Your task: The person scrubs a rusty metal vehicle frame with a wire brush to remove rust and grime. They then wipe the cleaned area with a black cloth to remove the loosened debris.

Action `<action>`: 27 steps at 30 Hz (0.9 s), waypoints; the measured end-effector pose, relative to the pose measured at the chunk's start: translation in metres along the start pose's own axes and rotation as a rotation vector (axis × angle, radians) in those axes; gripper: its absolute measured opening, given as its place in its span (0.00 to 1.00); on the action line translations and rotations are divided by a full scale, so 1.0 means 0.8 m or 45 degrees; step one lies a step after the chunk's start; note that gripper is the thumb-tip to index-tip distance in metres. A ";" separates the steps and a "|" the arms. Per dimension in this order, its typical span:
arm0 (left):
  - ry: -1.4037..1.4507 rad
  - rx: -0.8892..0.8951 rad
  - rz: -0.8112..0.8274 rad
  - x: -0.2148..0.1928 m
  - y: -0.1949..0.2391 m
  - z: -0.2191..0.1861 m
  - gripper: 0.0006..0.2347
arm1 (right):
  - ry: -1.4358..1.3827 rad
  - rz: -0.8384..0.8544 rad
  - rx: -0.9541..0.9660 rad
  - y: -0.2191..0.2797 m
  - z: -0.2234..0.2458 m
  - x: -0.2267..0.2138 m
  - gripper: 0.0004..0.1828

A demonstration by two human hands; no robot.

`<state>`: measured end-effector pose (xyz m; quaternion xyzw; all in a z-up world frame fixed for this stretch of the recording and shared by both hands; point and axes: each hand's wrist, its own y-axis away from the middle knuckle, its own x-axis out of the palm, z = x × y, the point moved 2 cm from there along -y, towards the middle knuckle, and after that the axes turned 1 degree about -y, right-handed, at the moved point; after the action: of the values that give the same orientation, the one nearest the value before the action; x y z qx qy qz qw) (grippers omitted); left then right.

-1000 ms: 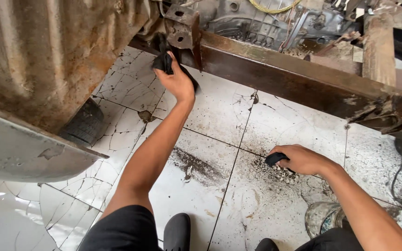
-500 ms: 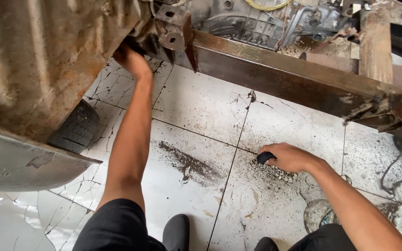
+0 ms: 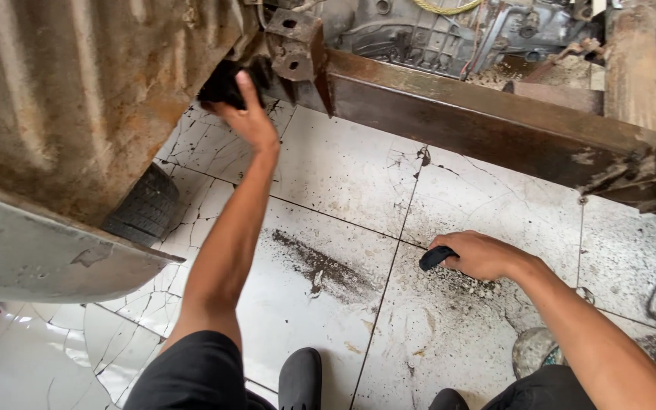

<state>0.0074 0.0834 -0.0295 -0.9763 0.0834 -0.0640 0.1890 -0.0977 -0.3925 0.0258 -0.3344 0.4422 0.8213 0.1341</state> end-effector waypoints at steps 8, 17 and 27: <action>0.899 -0.271 0.343 0.026 -0.014 -0.017 0.57 | -0.008 0.068 0.056 -0.003 0.017 -0.002 0.16; -0.635 0.870 -0.012 0.043 -0.059 0.069 0.21 | 0.029 0.036 0.065 0.012 -0.005 0.002 0.16; 0.819 -0.088 0.106 0.035 -0.058 0.009 0.12 | -0.054 -0.044 0.036 0.030 -0.024 -0.001 0.19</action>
<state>0.0421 0.1236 -0.0159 -0.9076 0.1810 -0.3586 0.1220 -0.1012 -0.4218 0.0340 -0.3228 0.4450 0.8194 0.1623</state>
